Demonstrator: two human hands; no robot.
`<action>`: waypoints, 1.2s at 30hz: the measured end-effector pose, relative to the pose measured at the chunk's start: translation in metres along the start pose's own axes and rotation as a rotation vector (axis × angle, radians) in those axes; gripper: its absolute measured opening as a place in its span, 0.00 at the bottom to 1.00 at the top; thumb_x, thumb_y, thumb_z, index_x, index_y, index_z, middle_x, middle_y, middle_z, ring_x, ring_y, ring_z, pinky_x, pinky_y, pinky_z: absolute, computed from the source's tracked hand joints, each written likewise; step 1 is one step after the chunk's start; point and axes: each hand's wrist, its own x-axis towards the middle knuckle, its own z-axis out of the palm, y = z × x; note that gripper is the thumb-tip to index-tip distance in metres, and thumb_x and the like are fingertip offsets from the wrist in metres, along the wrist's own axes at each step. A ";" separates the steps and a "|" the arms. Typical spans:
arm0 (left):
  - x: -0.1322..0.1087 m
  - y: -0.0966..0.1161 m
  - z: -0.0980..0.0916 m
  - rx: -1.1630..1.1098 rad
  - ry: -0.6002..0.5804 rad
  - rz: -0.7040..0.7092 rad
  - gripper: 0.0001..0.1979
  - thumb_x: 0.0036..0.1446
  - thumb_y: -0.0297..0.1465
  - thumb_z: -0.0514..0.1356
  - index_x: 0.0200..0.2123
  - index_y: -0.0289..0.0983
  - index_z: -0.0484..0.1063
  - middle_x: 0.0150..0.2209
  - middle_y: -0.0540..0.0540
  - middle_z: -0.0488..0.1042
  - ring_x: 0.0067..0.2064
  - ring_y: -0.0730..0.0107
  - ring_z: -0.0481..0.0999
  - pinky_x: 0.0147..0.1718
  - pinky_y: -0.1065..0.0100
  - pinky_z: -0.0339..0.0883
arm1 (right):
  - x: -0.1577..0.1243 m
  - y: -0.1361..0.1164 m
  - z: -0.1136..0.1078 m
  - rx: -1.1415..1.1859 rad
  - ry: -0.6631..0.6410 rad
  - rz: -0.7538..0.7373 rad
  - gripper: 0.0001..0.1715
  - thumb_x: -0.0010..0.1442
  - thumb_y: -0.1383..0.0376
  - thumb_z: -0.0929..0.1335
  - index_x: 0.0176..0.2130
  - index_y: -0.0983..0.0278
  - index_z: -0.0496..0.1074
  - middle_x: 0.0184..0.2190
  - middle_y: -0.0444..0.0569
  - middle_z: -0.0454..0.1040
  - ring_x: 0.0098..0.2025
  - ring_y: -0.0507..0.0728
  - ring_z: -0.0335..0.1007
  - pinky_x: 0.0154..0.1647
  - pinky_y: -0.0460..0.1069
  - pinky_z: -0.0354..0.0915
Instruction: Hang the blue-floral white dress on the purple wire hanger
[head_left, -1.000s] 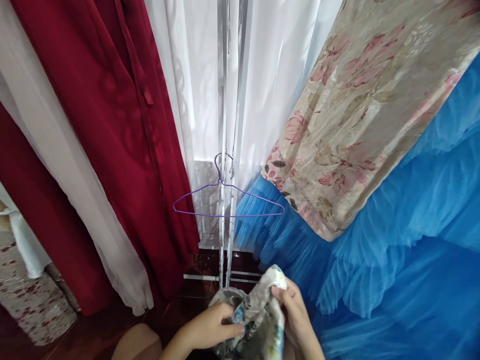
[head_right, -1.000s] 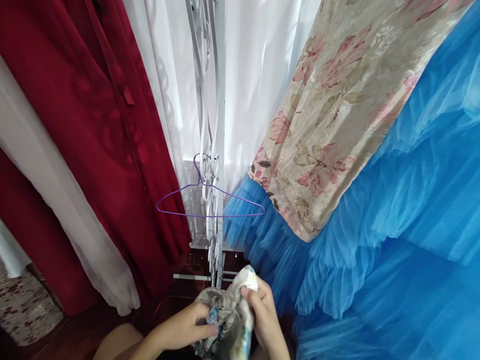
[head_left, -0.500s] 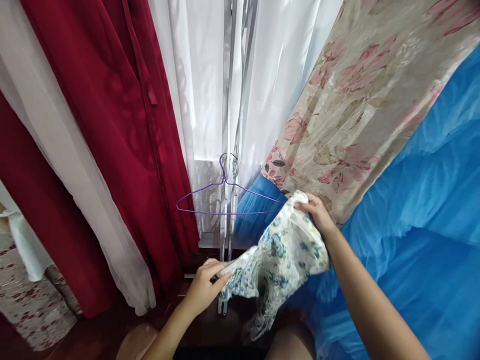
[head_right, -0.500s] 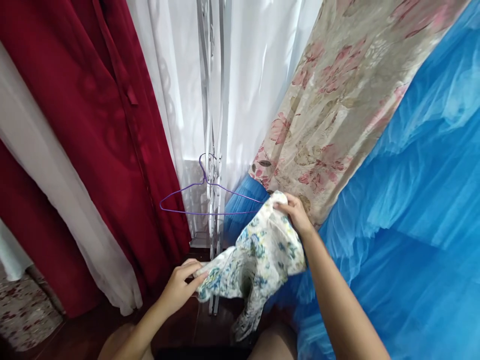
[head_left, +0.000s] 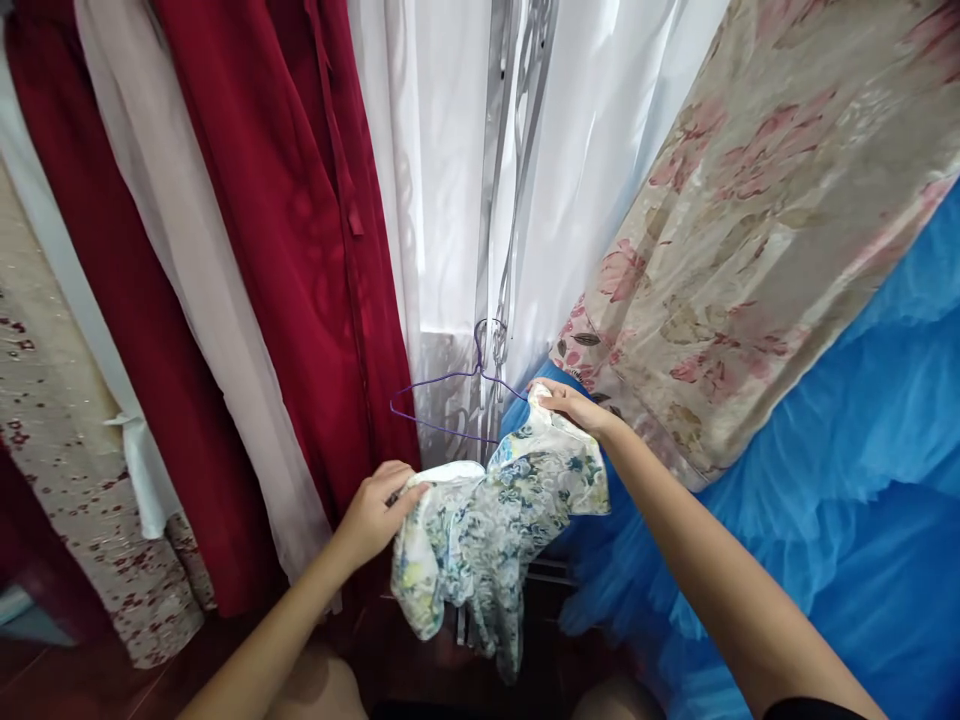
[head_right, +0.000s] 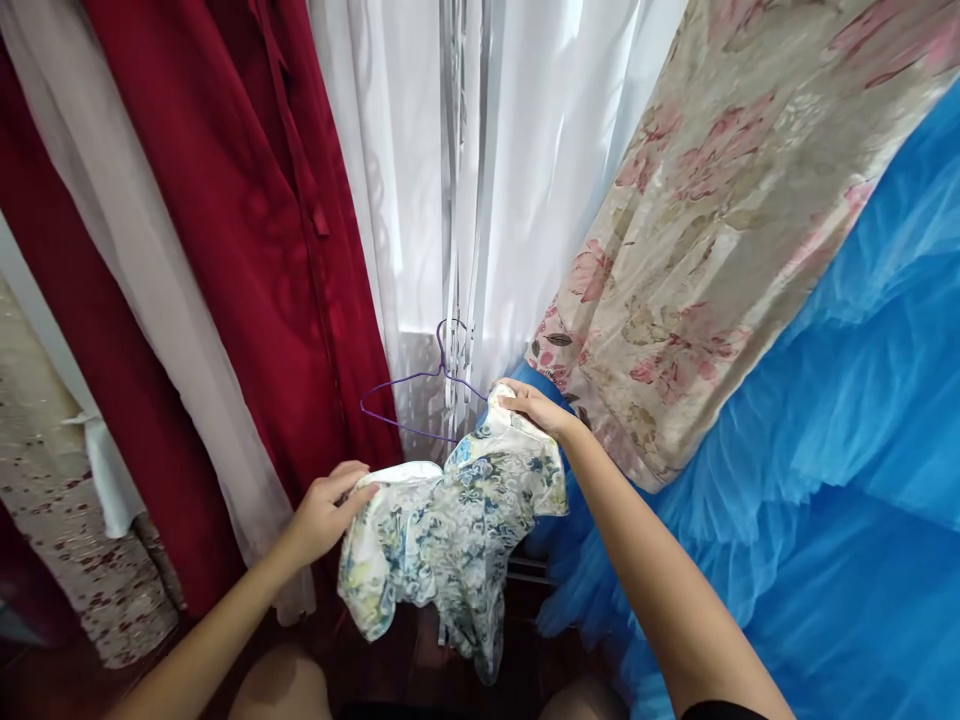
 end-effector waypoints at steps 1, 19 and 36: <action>0.003 -0.016 -0.009 0.068 -0.008 0.006 0.15 0.64 0.38 0.59 0.26 0.38 0.74 0.30 0.46 0.73 0.38 0.63 0.70 0.42 0.65 0.64 | -0.002 0.000 0.000 0.015 -0.005 -0.004 0.24 0.42 0.62 0.79 0.40 0.69 0.79 0.21 0.43 0.76 0.19 0.51 0.68 0.21 0.44 0.59; 0.125 -0.130 -0.068 0.215 0.101 -0.056 0.16 0.65 0.39 0.51 0.39 0.39 0.76 0.43 0.43 0.80 0.47 0.57 0.76 0.53 0.60 0.65 | -0.009 0.019 0.001 -0.016 -0.164 0.181 0.19 0.49 0.61 0.78 0.40 0.66 0.79 0.31 0.48 0.83 0.29 0.54 0.78 0.34 0.47 0.70; 0.166 -0.012 -0.003 0.479 0.277 0.004 0.17 0.66 0.39 0.55 0.54 0.52 0.77 0.72 0.51 0.51 0.73 0.39 0.36 0.64 0.31 0.29 | -0.008 0.050 0.023 0.144 -0.023 0.306 0.07 0.45 0.69 0.75 0.29 0.66 0.76 0.23 0.49 0.81 0.23 0.59 0.77 0.30 0.53 0.74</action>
